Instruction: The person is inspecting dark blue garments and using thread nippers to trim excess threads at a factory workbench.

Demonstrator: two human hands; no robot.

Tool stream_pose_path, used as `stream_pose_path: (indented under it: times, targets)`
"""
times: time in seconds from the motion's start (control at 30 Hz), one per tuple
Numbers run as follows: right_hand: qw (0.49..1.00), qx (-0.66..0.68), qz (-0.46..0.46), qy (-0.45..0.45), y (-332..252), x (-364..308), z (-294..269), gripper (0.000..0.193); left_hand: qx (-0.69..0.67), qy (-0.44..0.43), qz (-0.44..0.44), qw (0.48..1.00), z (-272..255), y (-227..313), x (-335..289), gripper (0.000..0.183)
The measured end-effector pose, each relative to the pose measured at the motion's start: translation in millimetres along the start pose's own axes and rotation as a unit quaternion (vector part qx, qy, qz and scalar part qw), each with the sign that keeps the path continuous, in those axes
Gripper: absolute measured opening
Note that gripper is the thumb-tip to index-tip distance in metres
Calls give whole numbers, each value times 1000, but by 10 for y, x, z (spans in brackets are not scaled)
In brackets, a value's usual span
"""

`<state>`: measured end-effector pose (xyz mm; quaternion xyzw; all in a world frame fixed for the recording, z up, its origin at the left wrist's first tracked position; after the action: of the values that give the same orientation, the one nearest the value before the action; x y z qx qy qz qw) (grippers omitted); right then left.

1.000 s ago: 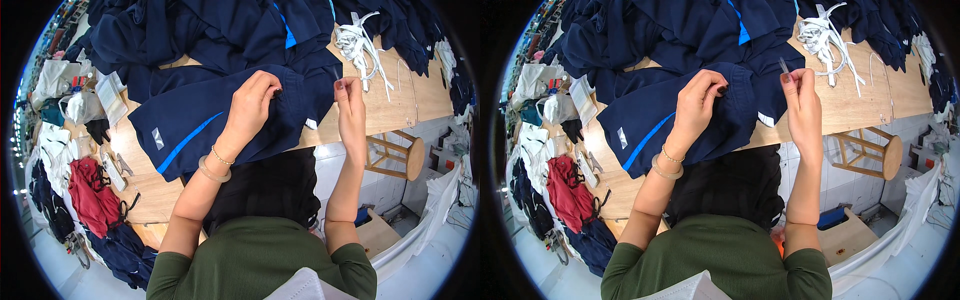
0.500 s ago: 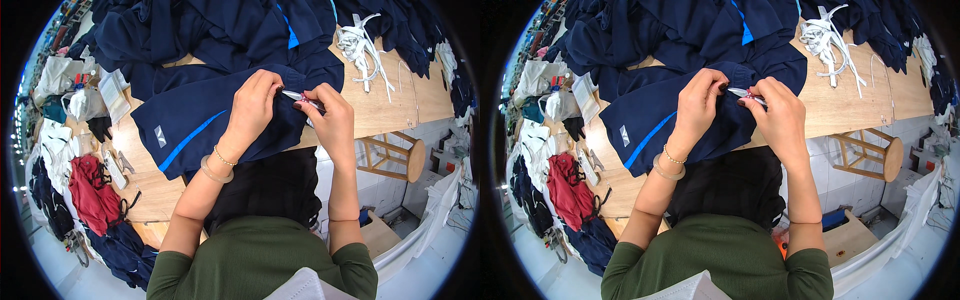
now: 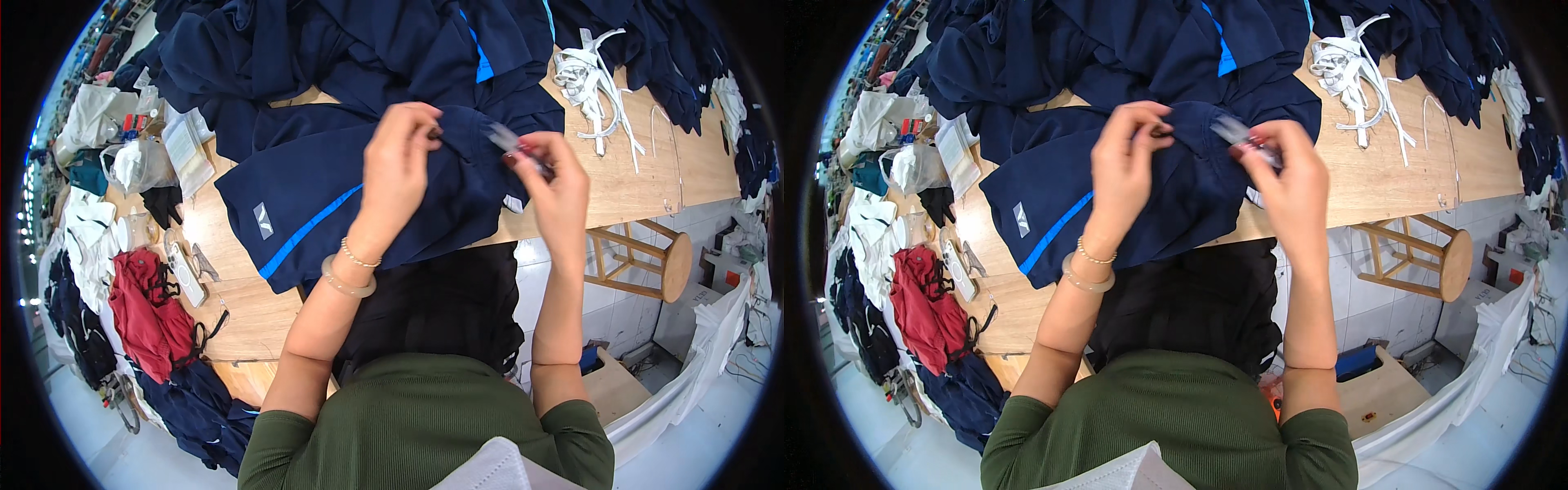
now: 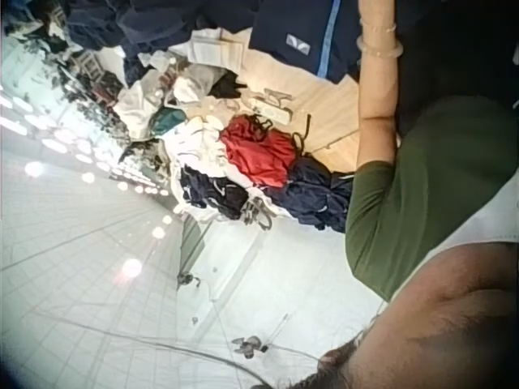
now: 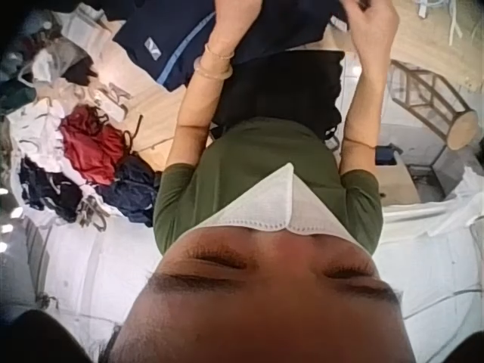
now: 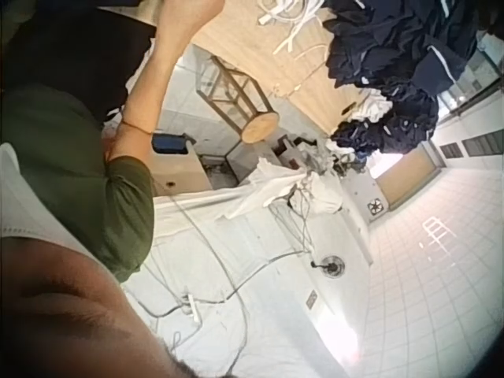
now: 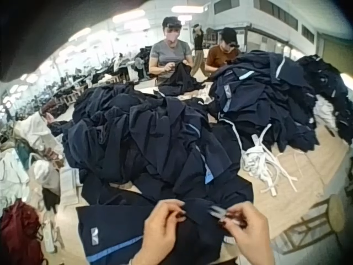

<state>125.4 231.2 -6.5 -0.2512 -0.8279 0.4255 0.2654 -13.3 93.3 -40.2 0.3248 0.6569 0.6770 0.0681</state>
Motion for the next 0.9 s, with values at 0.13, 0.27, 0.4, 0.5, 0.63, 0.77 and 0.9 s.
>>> stream_pose_path:
  times: [0.13, 0.27, 0.4, 0.5, 0.63, 0.77, 0.9]
  targets:
    - [989, 39, 132, 56, 297, -17, -262, 20, 41, 140, -10, 989, -676, 21, -98, 15]
    - [972, 124, 197, 27, 535, -128, -188, 19, 202, 226, -20, 953, -1330, 57, -560, 20]
    - [976, 150, 91, 126, 314, -232, 34, 22, 273, 179, -11, 945, -1379, 69, -1076, 20]
    - [915, 372, 36, -152, 53, -219, 312, 27, 294, 46, -46, 954, -1034, 76, -1142, 33]
    - [923, 321, 110, -182, 209, 45, 830, 35, 378, -16, -1, 926, -832, -390, -781, 67]
    - [918, 327, 162, -157, 464, 145, 822, 37, 373, -45, 14, 927, -900, -466, -510, 71]
    - [917, 331, 149, -164, 469, 113, 827, 35, 338, -28, 20, 940, -920, -449, -450, 55]
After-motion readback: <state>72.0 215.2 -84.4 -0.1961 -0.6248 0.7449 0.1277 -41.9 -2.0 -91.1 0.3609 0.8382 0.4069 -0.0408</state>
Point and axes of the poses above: each hand's wrist, its own x-axis towards the middle knuckle, its own z-axis out of the palm, y = z × x, the point moved 3 cm from there along x, towards the middle knuckle, and after that the axes turned 1 degree about y, right-handed, at the moved point
